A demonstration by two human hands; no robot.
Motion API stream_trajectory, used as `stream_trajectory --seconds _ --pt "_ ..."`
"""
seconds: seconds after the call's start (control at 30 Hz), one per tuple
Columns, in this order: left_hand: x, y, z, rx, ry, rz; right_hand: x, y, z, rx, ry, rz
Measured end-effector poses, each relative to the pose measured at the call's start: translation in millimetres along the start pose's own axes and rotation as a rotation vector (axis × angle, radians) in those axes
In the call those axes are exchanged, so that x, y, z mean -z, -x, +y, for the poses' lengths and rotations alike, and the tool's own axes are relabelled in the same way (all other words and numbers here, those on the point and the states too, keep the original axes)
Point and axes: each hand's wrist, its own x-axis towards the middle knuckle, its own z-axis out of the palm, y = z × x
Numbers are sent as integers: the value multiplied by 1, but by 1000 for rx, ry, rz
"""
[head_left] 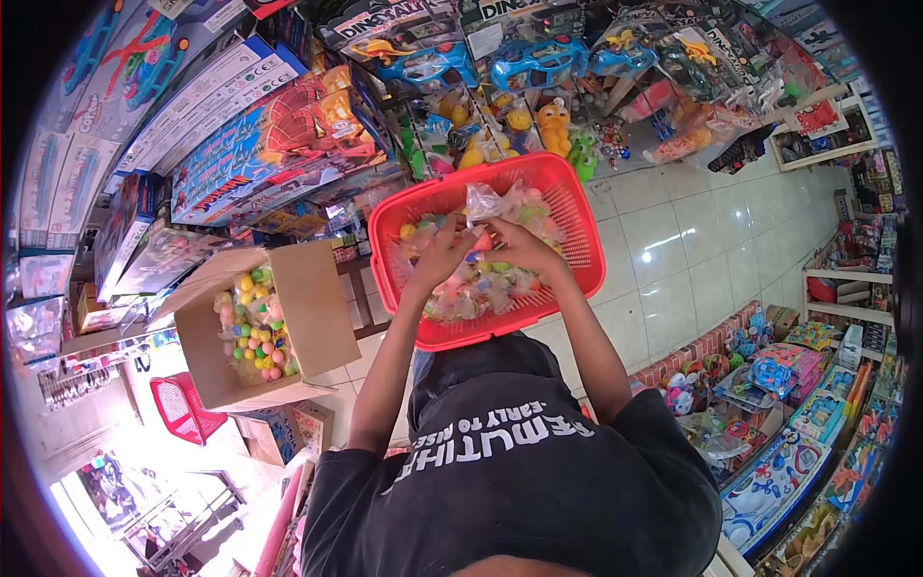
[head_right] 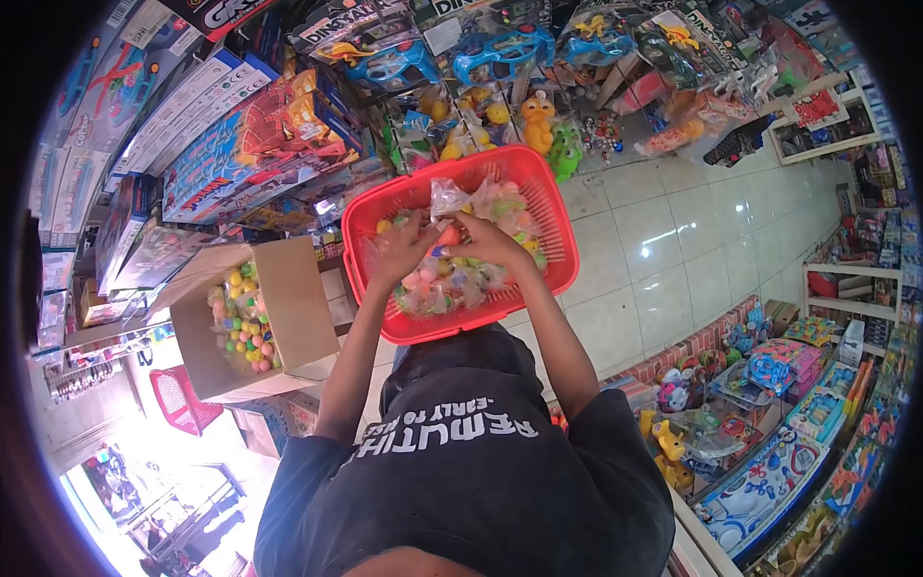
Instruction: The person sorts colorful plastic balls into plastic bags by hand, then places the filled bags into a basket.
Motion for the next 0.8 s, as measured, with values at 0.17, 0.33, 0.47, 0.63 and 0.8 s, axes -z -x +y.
stream_trajectory --seconds 0.17,0.33,0.47,0.63,0.8 --pt "-16 13 -22 39 9 -113 6 26 21 -32 42 15" --pt "-15 23 -53 61 206 -397 -1 43 40 -228 314 -142" --pt "-25 25 -77 138 106 -581 -23 39 51 -371 455 -338" --pt "-36 26 -73 64 -196 -534 -45 43 86 -340 752 -148" --pt "-40 30 -72 3 -343 -408 -37 37 88 -226 550 -277"
